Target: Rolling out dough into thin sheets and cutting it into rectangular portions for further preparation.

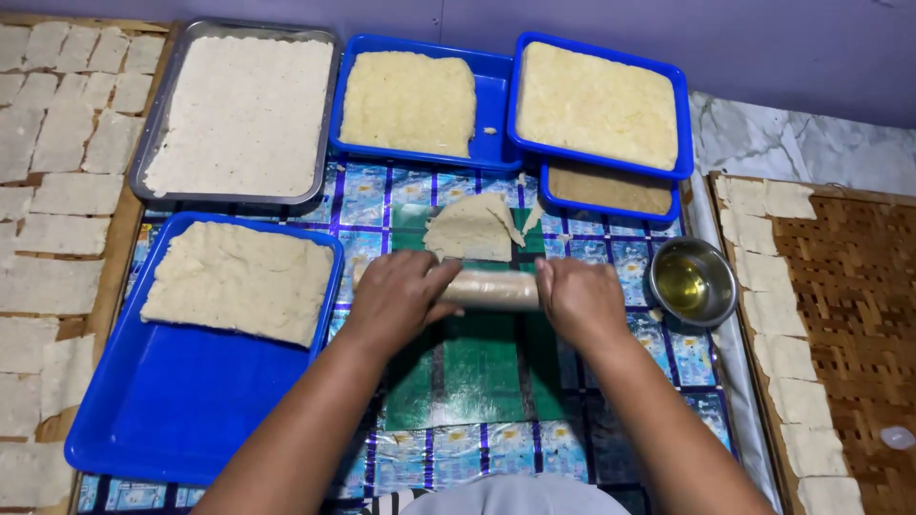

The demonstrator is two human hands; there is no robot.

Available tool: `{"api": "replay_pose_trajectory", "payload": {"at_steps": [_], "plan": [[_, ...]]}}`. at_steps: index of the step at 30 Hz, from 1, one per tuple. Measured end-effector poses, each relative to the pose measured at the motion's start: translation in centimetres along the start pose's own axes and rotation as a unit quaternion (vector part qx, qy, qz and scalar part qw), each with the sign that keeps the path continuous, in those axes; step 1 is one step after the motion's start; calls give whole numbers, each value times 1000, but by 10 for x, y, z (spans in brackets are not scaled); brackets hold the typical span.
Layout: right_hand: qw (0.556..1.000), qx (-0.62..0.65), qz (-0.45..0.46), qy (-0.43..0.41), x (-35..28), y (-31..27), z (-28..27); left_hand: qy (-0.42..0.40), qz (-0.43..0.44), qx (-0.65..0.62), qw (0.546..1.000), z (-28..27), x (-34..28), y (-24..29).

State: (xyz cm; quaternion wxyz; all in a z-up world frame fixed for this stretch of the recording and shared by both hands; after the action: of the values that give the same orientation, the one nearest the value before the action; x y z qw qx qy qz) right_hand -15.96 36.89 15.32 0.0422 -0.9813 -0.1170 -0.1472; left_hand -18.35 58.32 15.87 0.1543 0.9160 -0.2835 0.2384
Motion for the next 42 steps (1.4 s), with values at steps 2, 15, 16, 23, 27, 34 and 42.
{"api": "replay_pose_trajectory", "payload": {"at_steps": [2, 15, 16, 23, 27, 34, 42], "plan": [[997, 7, -16, 74, 39, 6, -1, -5, -6, 7, 1000, 26, 33, -18], [982, -2, -10, 189, 129, 39, 110, -4, -153, 44, 987, 140, 82, -114], [982, -1, -10, 190, 127, 36, 109, -4, -153, 44, 987, 140, 81, -112], [966, 16, -51, 251, 108, 26, 110, 82, -137, 76, 984, 116, 69, -97], [1000, 5, -29, -4, 109, 45, 158, 30, -214, 12, 976, 153, 61, -123], [990, 140, -12, -7, 113, 11, 123, -119, -283, 8, 952, 117, 85, -117], [984, 62, -84, 148, 63, -6, 100, -81, -238, 19, 968, 110, 47, -84]]}}
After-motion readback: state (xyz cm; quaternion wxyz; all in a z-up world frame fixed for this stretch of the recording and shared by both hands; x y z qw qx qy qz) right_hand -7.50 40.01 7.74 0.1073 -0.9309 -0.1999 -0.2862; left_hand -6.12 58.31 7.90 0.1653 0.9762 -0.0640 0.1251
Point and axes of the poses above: each hand's wrist, its own x-axis towards the middle knuckle, its own z-axis out of the palm, y = z × x, the point moved 10 cm from there along x, towards the middle knuckle, and after that the axes turned 10 degrees about y, right-handed, at the moved point
